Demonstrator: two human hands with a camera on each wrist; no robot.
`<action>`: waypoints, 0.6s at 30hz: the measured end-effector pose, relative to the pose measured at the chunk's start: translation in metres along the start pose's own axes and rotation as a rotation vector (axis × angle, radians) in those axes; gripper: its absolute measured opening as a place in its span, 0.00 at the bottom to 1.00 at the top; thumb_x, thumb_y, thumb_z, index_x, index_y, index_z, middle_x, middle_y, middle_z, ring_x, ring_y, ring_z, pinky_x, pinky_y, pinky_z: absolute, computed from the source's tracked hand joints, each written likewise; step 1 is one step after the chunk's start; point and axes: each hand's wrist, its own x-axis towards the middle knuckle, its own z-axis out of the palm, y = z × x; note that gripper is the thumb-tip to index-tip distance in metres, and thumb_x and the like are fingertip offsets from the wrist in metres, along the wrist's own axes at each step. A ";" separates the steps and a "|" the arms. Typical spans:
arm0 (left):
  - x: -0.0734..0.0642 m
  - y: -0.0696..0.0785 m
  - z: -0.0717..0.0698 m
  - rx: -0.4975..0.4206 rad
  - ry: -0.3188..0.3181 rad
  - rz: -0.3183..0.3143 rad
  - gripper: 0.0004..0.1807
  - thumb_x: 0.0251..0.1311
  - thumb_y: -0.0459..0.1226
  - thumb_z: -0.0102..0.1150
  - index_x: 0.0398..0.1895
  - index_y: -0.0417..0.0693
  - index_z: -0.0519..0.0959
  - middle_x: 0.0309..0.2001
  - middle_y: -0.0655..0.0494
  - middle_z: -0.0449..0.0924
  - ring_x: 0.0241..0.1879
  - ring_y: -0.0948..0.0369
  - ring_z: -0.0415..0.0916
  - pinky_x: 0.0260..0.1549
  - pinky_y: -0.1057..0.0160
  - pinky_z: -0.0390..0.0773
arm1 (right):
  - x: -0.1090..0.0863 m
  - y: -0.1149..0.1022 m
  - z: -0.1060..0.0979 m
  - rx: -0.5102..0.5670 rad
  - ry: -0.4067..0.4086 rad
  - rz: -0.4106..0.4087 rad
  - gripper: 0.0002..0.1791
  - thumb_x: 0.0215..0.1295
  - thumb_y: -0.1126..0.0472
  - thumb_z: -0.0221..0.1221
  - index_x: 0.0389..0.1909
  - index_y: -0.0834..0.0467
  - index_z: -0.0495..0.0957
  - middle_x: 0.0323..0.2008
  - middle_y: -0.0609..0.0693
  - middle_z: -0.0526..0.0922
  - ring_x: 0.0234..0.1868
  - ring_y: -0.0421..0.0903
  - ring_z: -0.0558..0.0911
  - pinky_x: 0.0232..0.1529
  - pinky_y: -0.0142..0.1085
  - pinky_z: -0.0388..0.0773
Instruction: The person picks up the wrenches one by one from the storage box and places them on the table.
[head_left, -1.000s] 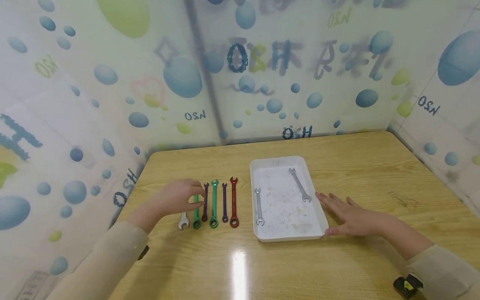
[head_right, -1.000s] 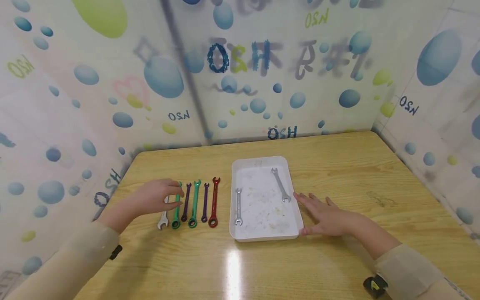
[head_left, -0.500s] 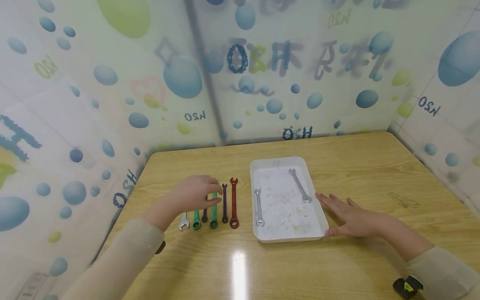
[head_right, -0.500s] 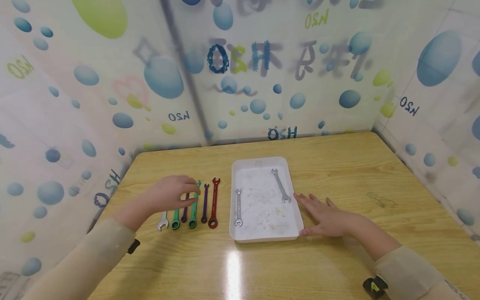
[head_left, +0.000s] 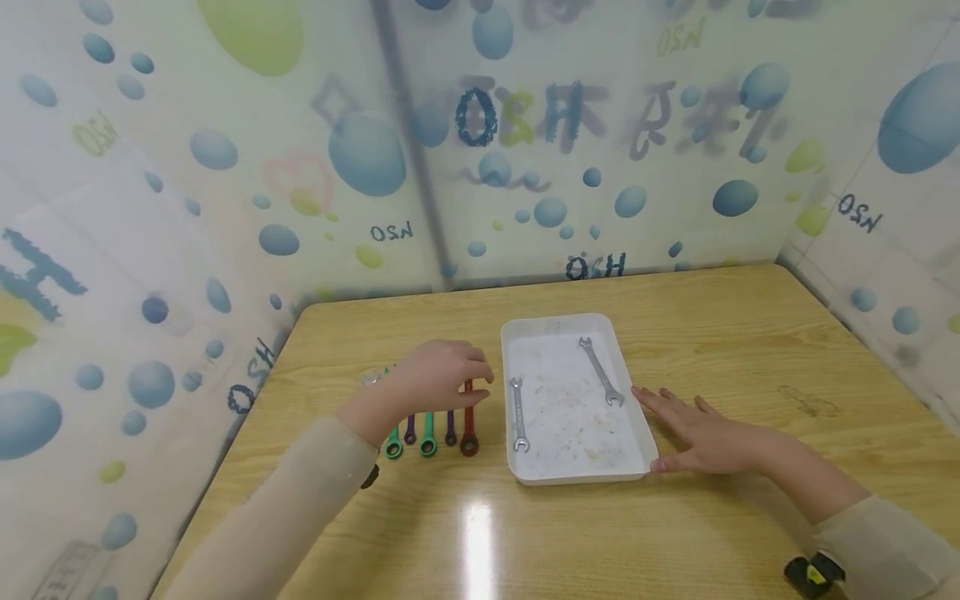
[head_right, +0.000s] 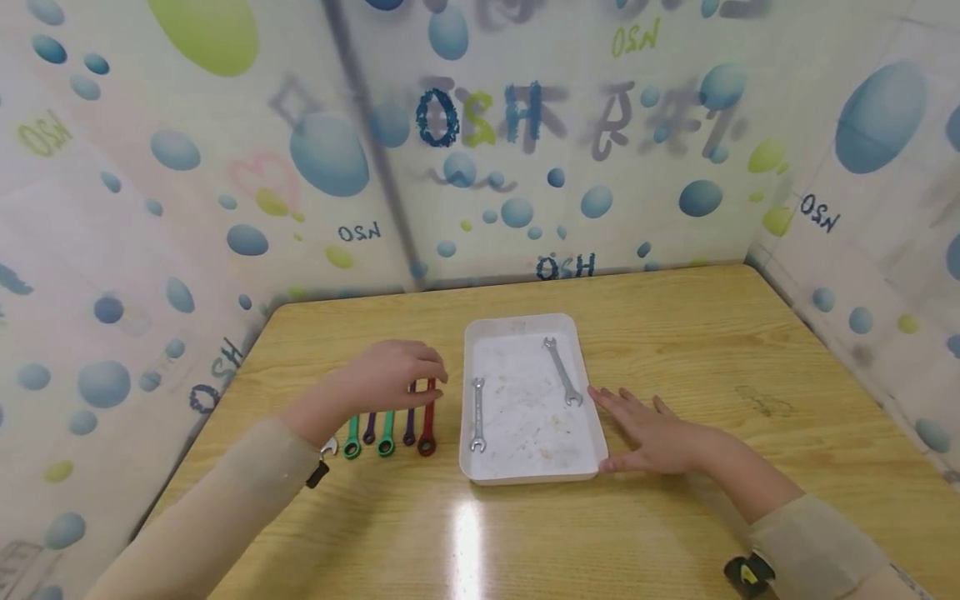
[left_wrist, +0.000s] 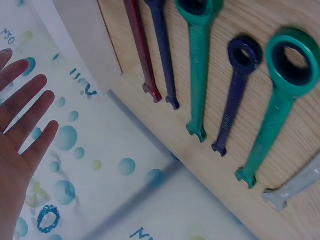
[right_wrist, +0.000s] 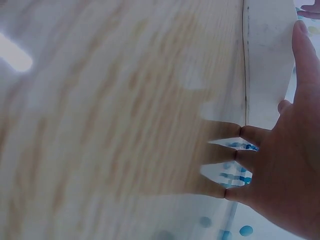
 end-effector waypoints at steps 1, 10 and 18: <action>0.003 0.001 0.000 0.003 -0.001 0.007 0.12 0.61 0.46 0.63 0.43 0.52 0.84 0.43 0.60 0.81 0.38 0.64 0.77 0.42 0.61 0.78 | 0.000 0.000 0.000 0.000 0.002 -0.001 0.56 0.60 0.33 0.58 0.78 0.47 0.35 0.75 0.66 0.43 0.73 0.69 0.42 0.61 0.72 0.34; 0.029 0.008 0.004 0.088 -0.090 0.082 0.13 0.60 0.49 0.65 0.45 0.57 0.84 0.42 0.64 0.81 0.42 0.63 0.74 0.44 0.63 0.76 | 0.000 0.000 -0.001 -0.009 0.013 -0.007 0.56 0.60 0.32 0.58 0.78 0.47 0.36 0.75 0.66 0.43 0.72 0.69 0.42 0.61 0.72 0.34; 0.054 0.019 0.008 0.246 -0.199 0.197 0.13 0.60 0.49 0.65 0.45 0.58 0.84 0.44 0.63 0.81 0.43 0.62 0.74 0.45 0.63 0.75 | 0.001 -0.001 0.001 -0.008 0.022 -0.011 0.56 0.59 0.32 0.58 0.78 0.49 0.37 0.74 0.66 0.45 0.72 0.70 0.43 0.61 0.72 0.34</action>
